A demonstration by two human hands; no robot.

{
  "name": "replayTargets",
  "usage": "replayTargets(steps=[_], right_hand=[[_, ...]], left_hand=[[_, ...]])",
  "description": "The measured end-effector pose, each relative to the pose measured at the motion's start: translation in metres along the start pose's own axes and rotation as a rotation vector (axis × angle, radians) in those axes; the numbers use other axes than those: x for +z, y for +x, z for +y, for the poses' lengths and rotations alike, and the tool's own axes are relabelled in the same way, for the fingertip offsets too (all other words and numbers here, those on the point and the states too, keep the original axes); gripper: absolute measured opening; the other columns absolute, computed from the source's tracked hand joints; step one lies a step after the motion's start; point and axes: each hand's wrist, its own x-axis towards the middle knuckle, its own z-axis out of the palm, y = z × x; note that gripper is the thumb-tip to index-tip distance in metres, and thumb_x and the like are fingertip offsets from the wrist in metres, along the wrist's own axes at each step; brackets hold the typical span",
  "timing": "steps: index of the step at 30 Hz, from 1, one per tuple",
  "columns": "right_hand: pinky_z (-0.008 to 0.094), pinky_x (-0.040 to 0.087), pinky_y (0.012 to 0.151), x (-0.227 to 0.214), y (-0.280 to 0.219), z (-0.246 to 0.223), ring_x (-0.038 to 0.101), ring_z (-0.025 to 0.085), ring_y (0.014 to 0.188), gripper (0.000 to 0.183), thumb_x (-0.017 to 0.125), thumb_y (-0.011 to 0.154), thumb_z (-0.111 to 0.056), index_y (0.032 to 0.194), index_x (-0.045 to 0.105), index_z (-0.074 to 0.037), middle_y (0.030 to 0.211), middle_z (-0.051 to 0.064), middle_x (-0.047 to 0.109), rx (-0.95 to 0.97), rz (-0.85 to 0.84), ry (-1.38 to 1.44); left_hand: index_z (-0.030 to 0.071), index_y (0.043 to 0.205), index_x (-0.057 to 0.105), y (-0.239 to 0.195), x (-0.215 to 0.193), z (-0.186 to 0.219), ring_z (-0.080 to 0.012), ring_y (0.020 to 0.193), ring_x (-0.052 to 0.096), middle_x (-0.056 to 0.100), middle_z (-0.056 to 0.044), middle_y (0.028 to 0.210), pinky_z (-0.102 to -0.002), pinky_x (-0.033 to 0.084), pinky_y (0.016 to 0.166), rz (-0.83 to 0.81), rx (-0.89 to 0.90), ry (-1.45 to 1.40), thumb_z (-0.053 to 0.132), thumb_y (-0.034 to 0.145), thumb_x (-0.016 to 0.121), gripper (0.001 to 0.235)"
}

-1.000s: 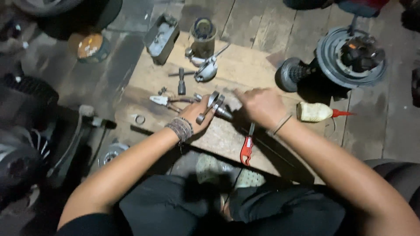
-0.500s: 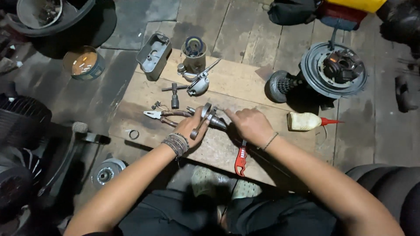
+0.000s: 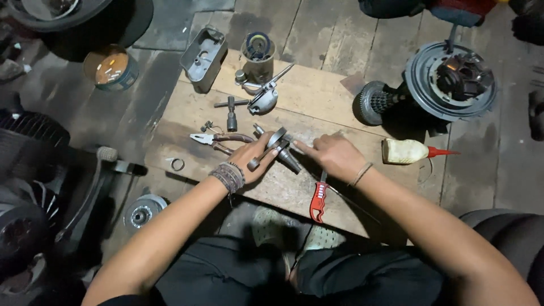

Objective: Cleaning and inspecting a motorcycle crankshaft assembly using a screwdriver and pliers on a workshop floor.

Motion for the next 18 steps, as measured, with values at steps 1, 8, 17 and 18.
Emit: replayTargets(steps=[1, 8, 17, 18], right_hand=[[0.034, 0.057, 0.063, -0.003, 0.001, 0.009, 0.066, 0.021, 0.074, 0.045, 0.047, 0.096, -0.019, 0.139, 0.061, -0.022, 0.078, 0.003, 0.064, -0.007, 0.000, 0.002], [0.035, 0.054, 0.060, -0.013, -0.007, 0.020, 0.063, 0.022, 0.070, 0.041, 0.050, 0.095, -0.019, 0.133, 0.064, -0.024, 0.074, 0.002, 0.058, 0.168, -0.078, 0.009], [0.035, 0.053, 0.060, -0.011, 0.005, 0.030, 0.062, 0.021, 0.069, 0.030, 0.050, 0.093, -0.023, 0.118, 0.066, -0.026, 0.072, -0.001, 0.055, 0.144, -0.083, -0.006], [0.036, 0.052, 0.060, -0.014, 0.001, 0.035, 0.061, 0.022, 0.067, 0.038, 0.051, 0.095, -0.020, 0.130, 0.064, -0.024, 0.071, 0.001, 0.055, 0.198, -0.054, 0.008]], left_hand=[[0.009, 0.152, 0.029, 0.001, 0.001, -0.002, -0.0438, 0.110, 0.068, 0.062, -0.028, 0.129, -0.053, 0.060, 0.090, 0.004, -0.004, -0.005, 0.040, 0.105, 0.031, 0.056], [0.011, 0.150, 0.032, 0.007, -0.002, -0.005, -0.0452, 0.114, 0.065, 0.062, -0.029, 0.128, -0.056, 0.056, 0.095, 0.033, -0.029, -0.070, 0.040, 0.106, 0.035, 0.053], [0.007, 0.156, 0.027, 0.005, -0.006, -0.001, -0.0451, 0.120, 0.062, 0.057, -0.030, 0.137, -0.056, 0.053, 0.100, 0.014, -0.052, -0.052, 0.044, 0.105, 0.031, 0.063], [0.008, 0.155, 0.028, 0.005, -0.005, 0.000, -0.0443, 0.120, 0.063, 0.058, -0.029, 0.136, -0.055, 0.053, 0.100, 0.018, -0.051, -0.047, 0.043, 0.105, 0.032, 0.061]])
